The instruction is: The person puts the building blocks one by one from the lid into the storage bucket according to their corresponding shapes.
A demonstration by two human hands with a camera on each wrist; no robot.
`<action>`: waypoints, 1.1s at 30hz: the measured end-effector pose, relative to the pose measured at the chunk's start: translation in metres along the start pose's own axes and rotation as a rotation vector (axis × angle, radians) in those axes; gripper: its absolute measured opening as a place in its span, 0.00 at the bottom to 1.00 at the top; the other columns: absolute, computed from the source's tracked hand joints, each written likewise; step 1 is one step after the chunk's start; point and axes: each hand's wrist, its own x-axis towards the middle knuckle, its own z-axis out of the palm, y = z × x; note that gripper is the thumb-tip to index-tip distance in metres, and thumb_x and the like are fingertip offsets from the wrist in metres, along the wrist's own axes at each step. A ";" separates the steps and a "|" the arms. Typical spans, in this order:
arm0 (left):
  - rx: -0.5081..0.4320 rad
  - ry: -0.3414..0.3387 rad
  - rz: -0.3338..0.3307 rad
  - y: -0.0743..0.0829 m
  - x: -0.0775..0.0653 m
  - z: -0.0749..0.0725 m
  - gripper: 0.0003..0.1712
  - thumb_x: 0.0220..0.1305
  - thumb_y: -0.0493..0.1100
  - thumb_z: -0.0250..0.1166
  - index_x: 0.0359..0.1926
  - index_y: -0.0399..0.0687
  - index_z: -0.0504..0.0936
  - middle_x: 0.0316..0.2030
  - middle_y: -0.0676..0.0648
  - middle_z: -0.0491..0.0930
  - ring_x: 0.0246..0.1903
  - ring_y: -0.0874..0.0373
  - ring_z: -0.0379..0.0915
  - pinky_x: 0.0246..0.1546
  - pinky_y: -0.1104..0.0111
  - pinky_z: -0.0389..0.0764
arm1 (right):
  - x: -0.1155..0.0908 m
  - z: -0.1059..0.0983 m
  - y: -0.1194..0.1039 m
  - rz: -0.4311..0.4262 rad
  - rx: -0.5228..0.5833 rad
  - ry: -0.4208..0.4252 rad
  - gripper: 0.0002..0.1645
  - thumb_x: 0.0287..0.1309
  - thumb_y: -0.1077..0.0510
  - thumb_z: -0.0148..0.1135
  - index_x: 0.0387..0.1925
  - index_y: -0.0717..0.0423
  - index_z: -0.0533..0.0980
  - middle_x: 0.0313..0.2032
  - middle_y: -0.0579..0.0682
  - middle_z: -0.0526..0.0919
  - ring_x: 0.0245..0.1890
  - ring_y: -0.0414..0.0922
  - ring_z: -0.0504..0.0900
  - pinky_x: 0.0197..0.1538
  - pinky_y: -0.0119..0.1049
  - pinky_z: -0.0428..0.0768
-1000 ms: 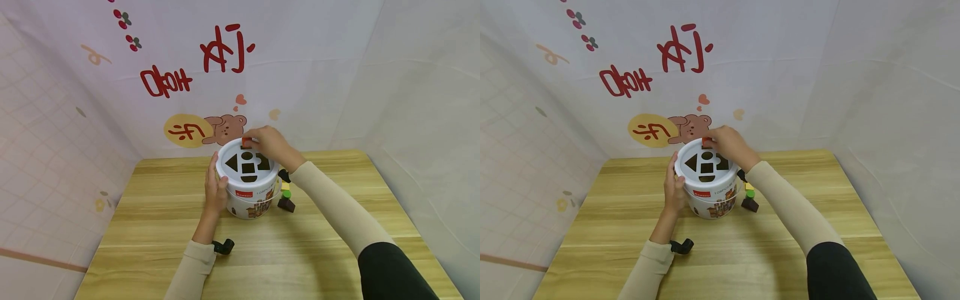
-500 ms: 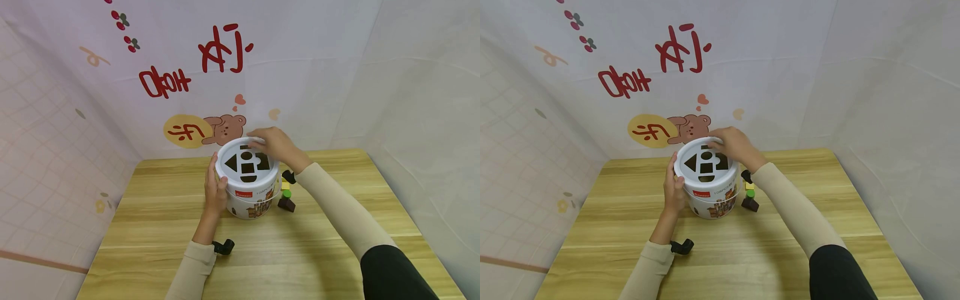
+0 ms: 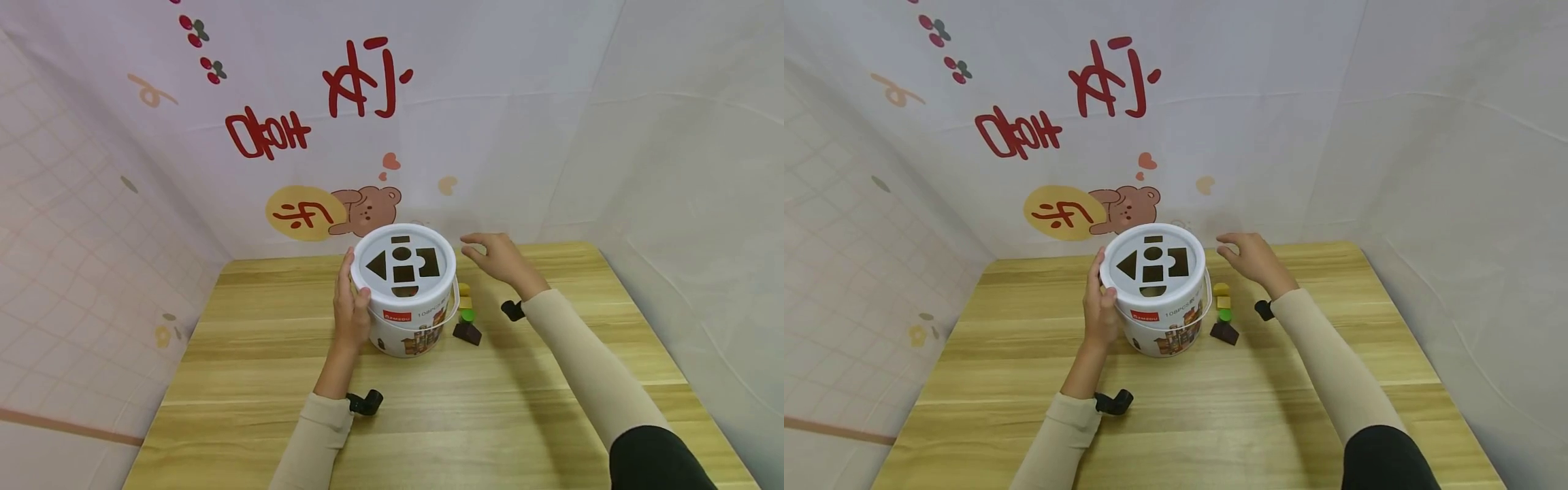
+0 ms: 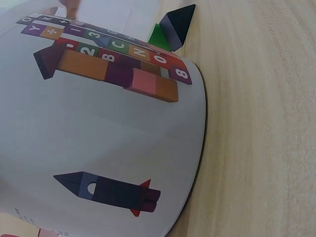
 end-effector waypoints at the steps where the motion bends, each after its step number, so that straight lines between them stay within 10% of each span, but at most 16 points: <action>1: -0.001 0.000 0.001 0.000 0.000 0.000 0.45 0.66 0.60 0.49 0.82 0.50 0.59 0.80 0.46 0.60 0.77 0.48 0.57 0.74 0.41 0.60 | -0.003 0.005 0.005 0.008 0.003 -0.012 0.24 0.76 0.55 0.62 0.65 0.63 0.79 0.64 0.63 0.81 0.67 0.64 0.76 0.69 0.63 0.72; 20: -0.058 -0.011 0.021 0.000 0.001 0.000 0.46 0.65 0.56 0.50 0.82 0.48 0.58 0.80 0.41 0.60 0.75 0.47 0.60 0.71 0.41 0.65 | -0.027 0.070 0.046 -0.041 -0.013 -0.171 0.18 0.70 0.70 0.62 0.57 0.62 0.85 0.54 0.59 0.88 0.55 0.59 0.85 0.61 0.57 0.80; 29: -0.063 -0.013 0.025 0.000 0.000 0.000 0.46 0.66 0.57 0.51 0.83 0.47 0.57 0.80 0.41 0.60 0.75 0.46 0.60 0.72 0.44 0.65 | -0.033 0.065 0.063 -0.033 -0.127 -0.013 0.11 0.62 0.75 0.65 0.33 0.58 0.86 0.48 0.59 0.82 0.49 0.60 0.80 0.56 0.63 0.76; 33: -0.043 -0.012 0.027 -0.001 0.000 0.000 0.46 0.67 0.59 0.50 0.83 0.48 0.57 0.80 0.43 0.60 0.75 0.46 0.60 0.72 0.43 0.64 | -0.035 0.062 0.068 0.031 -0.169 0.005 0.07 0.64 0.71 0.65 0.41 0.60 0.85 0.50 0.60 0.83 0.50 0.61 0.82 0.56 0.66 0.75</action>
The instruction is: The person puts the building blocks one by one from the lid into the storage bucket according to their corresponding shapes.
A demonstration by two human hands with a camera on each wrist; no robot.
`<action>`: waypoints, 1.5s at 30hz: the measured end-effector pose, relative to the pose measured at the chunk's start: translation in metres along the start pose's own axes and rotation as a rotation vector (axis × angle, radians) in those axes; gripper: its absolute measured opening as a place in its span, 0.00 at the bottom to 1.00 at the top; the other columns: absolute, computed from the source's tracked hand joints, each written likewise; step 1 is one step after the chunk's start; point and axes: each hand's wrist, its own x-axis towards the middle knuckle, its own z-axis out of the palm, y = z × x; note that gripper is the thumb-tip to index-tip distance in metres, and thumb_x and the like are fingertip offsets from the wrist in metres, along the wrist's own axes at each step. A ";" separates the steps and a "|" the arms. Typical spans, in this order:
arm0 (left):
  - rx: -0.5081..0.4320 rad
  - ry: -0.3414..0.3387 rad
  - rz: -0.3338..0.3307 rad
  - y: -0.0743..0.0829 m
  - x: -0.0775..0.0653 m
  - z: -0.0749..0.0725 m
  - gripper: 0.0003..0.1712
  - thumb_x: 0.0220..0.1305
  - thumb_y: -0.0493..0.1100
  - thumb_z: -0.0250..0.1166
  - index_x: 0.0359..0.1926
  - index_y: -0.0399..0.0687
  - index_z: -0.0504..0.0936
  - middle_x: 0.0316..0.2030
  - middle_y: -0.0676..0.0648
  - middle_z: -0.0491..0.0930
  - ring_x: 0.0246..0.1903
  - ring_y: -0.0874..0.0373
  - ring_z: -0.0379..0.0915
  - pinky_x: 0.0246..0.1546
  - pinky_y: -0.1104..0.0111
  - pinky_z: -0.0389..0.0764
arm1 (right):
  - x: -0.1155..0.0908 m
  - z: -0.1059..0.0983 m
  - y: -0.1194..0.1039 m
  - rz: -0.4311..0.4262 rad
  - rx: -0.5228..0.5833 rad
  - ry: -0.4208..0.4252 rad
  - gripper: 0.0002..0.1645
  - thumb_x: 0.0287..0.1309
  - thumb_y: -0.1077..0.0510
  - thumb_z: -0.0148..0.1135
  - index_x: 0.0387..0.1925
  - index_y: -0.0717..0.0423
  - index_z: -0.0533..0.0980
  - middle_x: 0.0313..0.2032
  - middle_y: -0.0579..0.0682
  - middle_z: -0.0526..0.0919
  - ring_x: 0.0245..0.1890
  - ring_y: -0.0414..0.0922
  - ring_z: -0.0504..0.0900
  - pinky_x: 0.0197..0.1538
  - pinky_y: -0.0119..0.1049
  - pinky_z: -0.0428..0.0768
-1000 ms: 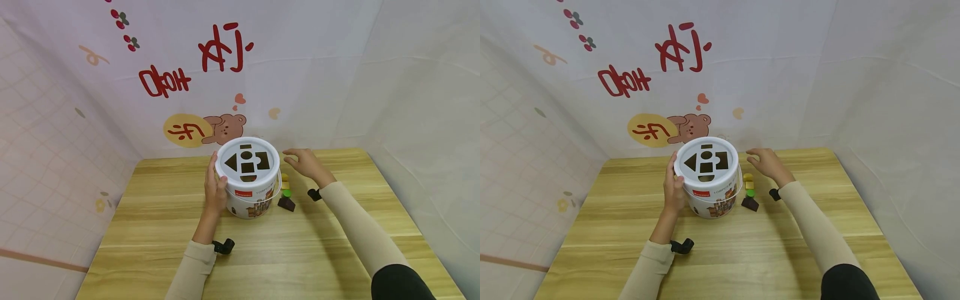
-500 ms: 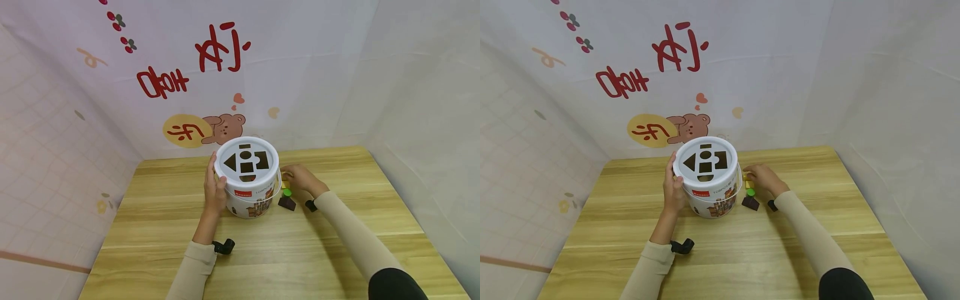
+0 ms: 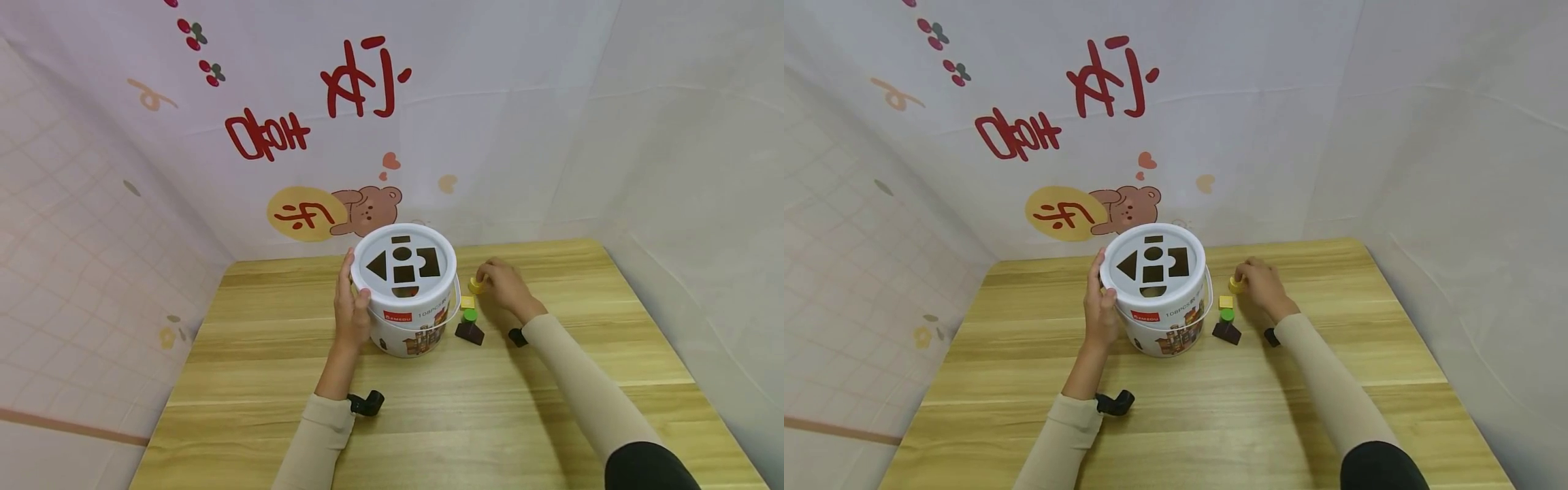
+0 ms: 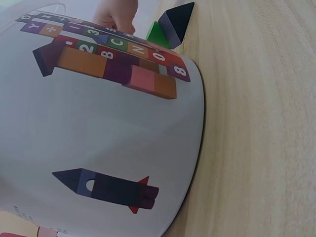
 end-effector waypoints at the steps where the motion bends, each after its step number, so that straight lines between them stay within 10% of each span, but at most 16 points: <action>1: 0.003 0.000 -0.001 0.000 0.000 0.000 0.46 0.67 0.60 0.50 0.83 0.49 0.57 0.80 0.44 0.60 0.75 0.46 0.60 0.72 0.43 0.65 | 0.000 0.000 0.001 0.013 -0.001 -0.008 0.08 0.66 0.69 0.65 0.45 0.61 0.84 0.51 0.61 0.84 0.52 0.63 0.83 0.57 0.66 0.76; 13: 0.013 -0.003 -0.008 0.002 0.000 0.000 0.49 0.71 0.70 0.47 0.83 0.48 0.58 0.80 0.41 0.59 0.77 0.47 0.57 0.73 0.43 0.63 | 0.000 0.005 0.000 -0.043 0.046 -0.064 0.20 0.69 0.64 0.66 0.59 0.70 0.81 0.53 0.66 0.87 0.53 0.63 0.86 0.59 0.59 0.81; 45: 0.009 0.004 -0.011 0.000 -0.002 0.001 0.45 0.67 0.57 0.49 0.82 0.50 0.58 0.80 0.46 0.59 0.77 0.48 0.57 0.75 0.45 0.61 | -0.005 -0.092 -0.064 -0.201 0.057 0.000 0.20 0.71 0.69 0.61 0.61 0.72 0.79 0.57 0.68 0.85 0.58 0.66 0.83 0.61 0.61 0.80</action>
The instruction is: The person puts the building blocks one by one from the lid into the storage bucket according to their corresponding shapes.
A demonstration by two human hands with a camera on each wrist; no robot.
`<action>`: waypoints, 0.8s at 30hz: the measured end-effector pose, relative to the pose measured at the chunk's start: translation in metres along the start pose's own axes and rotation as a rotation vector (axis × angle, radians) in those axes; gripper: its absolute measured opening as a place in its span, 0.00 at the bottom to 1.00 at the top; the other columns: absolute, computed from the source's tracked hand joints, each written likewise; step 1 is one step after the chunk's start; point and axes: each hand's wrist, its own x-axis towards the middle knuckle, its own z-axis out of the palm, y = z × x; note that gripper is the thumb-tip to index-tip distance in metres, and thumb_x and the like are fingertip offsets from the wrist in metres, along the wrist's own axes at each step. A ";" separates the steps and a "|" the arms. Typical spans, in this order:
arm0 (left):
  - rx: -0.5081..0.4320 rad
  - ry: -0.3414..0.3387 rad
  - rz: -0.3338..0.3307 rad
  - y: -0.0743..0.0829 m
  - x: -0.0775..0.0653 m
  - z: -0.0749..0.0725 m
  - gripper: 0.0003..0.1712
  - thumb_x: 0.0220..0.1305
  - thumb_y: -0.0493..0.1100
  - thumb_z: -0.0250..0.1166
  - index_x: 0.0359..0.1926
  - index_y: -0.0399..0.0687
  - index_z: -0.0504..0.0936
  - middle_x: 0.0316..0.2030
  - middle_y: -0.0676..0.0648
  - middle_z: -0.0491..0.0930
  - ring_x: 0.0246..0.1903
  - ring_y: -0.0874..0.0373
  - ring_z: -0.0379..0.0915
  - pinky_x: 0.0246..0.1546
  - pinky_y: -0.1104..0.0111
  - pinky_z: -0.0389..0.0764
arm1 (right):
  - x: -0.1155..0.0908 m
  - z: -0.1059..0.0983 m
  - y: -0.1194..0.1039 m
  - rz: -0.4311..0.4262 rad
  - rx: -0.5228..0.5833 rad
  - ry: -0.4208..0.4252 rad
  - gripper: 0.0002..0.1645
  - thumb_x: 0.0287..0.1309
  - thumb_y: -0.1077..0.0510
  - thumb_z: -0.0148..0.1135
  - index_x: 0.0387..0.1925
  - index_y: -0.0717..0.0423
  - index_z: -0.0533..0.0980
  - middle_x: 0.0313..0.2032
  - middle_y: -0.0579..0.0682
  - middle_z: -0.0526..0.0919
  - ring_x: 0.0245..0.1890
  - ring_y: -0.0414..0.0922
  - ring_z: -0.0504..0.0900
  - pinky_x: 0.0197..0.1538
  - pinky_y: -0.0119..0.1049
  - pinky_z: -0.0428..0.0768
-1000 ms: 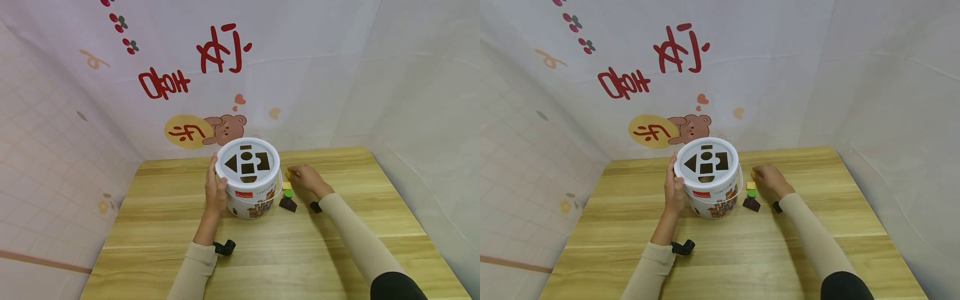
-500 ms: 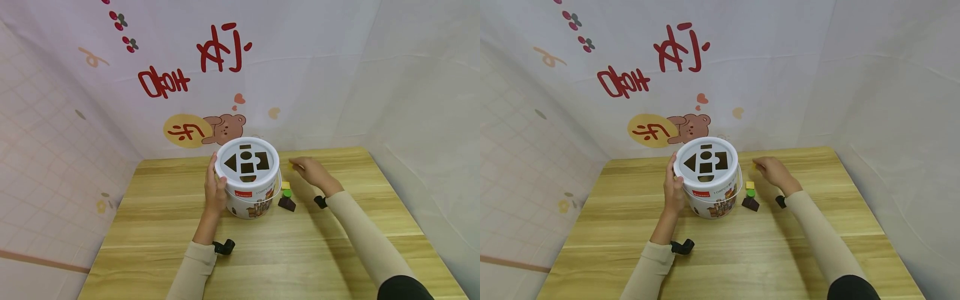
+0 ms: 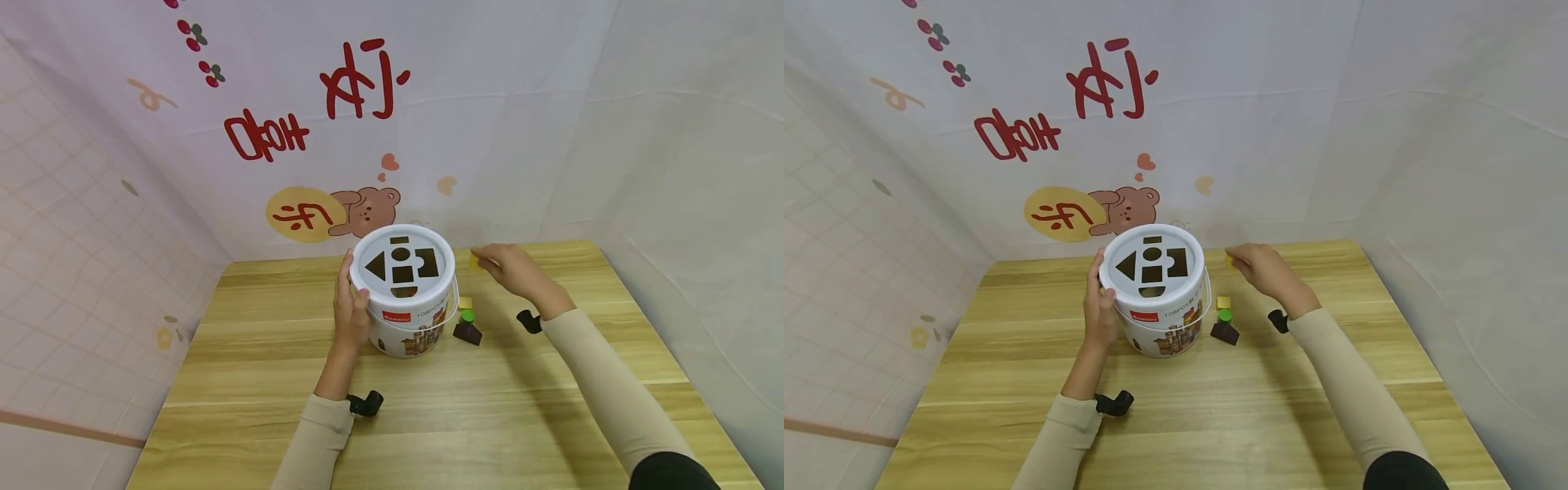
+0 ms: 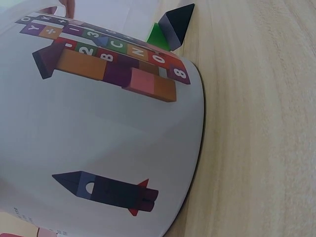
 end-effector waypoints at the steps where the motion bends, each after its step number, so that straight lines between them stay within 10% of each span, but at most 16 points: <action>1: 0.000 0.001 0.000 0.000 0.000 0.000 0.45 0.67 0.57 0.49 0.82 0.50 0.58 0.80 0.46 0.59 0.77 0.48 0.57 0.74 0.45 0.61 | 0.000 -0.002 -0.003 -0.005 -0.001 0.003 0.20 0.71 0.69 0.62 0.61 0.71 0.80 0.57 0.67 0.85 0.58 0.66 0.83 0.61 0.61 0.80; 24: 0.013 -0.006 -0.025 0.004 0.000 0.000 0.45 0.70 0.64 0.48 0.83 0.52 0.57 0.81 0.47 0.59 0.76 0.47 0.58 0.74 0.43 0.63 | 0.008 -0.055 -0.075 -0.145 -0.018 0.073 0.22 0.70 0.69 0.63 0.64 0.67 0.80 0.58 0.64 0.85 0.59 0.62 0.83 0.61 0.57 0.81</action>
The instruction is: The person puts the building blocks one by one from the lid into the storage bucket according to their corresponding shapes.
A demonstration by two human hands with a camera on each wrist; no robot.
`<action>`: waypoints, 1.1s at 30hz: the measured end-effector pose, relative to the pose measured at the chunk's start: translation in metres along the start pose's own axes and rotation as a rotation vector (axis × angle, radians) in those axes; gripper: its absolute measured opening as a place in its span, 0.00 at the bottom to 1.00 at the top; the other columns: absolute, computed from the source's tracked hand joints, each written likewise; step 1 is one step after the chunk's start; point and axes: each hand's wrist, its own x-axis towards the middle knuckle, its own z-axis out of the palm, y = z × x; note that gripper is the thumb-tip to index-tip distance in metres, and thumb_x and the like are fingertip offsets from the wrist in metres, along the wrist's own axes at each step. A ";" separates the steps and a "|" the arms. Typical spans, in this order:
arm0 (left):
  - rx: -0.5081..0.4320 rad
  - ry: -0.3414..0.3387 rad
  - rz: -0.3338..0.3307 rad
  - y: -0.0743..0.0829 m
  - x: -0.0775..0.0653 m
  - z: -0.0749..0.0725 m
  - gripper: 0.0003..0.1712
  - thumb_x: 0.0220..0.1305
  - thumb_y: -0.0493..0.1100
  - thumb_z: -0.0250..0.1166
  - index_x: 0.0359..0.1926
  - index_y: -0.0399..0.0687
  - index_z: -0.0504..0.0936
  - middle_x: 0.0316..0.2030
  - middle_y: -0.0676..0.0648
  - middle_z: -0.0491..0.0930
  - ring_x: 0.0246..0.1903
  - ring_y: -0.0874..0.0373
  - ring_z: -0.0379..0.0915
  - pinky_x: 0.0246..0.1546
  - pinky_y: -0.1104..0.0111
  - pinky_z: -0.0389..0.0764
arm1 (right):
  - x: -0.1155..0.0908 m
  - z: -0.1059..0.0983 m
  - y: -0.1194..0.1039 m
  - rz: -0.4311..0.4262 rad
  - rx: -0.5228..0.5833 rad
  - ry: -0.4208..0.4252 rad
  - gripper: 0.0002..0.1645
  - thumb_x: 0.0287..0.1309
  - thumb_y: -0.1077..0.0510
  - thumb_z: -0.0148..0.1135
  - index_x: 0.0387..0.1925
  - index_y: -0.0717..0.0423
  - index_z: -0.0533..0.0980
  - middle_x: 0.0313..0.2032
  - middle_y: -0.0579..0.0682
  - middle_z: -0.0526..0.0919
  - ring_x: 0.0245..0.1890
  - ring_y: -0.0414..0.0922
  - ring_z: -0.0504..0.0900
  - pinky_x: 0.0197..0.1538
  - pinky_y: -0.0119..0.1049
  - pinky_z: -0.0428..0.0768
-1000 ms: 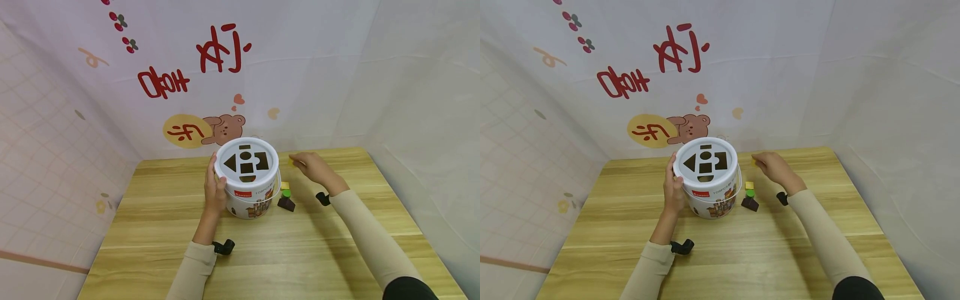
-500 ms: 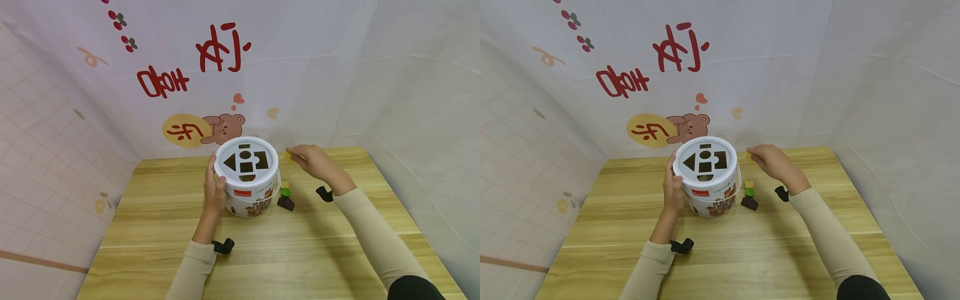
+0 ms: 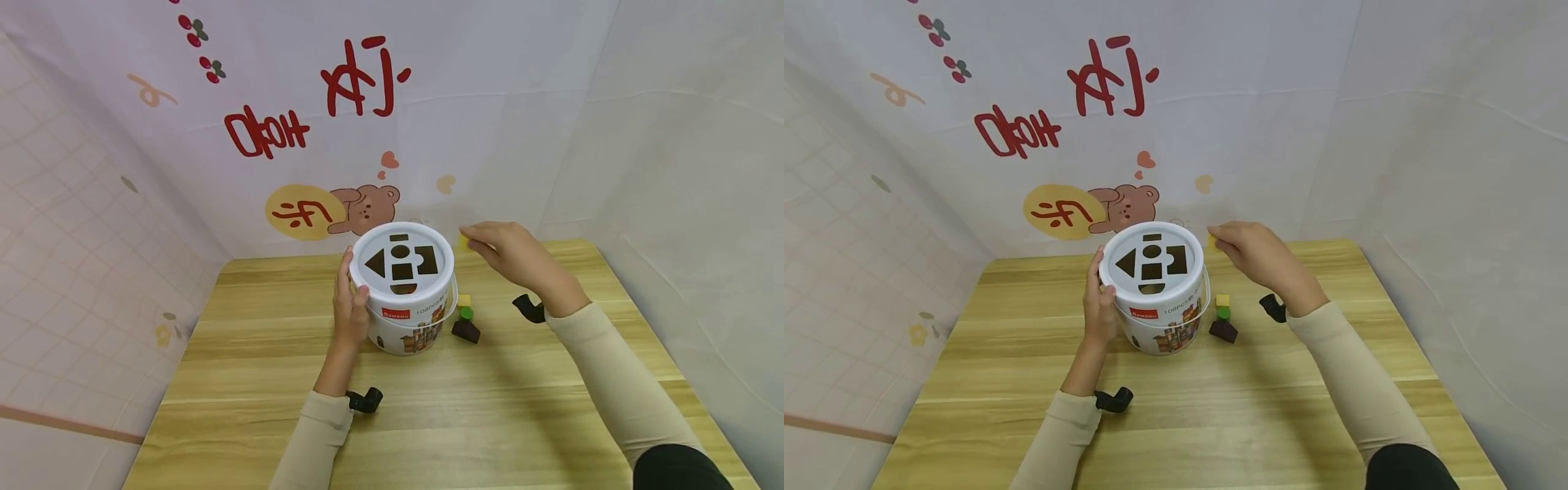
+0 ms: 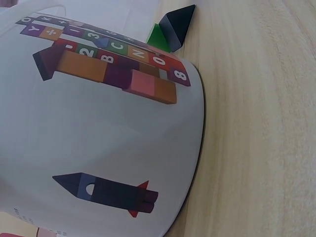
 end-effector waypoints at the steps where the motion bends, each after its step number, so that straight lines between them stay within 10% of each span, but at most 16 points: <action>1: -0.001 -0.002 -0.002 0.000 0.000 0.000 0.46 0.70 0.64 0.48 0.83 0.52 0.57 0.81 0.47 0.59 0.76 0.47 0.58 0.74 0.43 0.63 | 0.001 -0.001 -0.005 -0.003 0.002 -0.003 0.22 0.70 0.69 0.63 0.64 0.66 0.80 0.58 0.63 0.85 0.60 0.62 0.83 0.61 0.57 0.81; 18: 0.005 0.001 -0.009 0.000 0.001 -0.001 0.45 0.67 0.58 0.48 0.83 0.53 0.57 0.81 0.47 0.58 0.76 0.47 0.58 0.73 0.42 0.63 | 0.019 0.019 -0.066 -0.192 0.023 -0.096 0.22 0.69 0.68 0.65 0.63 0.64 0.81 0.57 0.57 0.87 0.54 0.52 0.87 0.56 0.48 0.85; 33: 0.012 -0.005 0.001 -0.001 0.001 -0.001 0.45 0.69 0.62 0.47 0.83 0.52 0.56 0.80 0.46 0.59 0.76 0.46 0.59 0.73 0.43 0.64 | 0.024 0.043 -0.081 -0.196 0.052 -0.205 0.21 0.72 0.63 0.63 0.63 0.61 0.82 0.59 0.57 0.86 0.62 0.53 0.83 0.64 0.49 0.81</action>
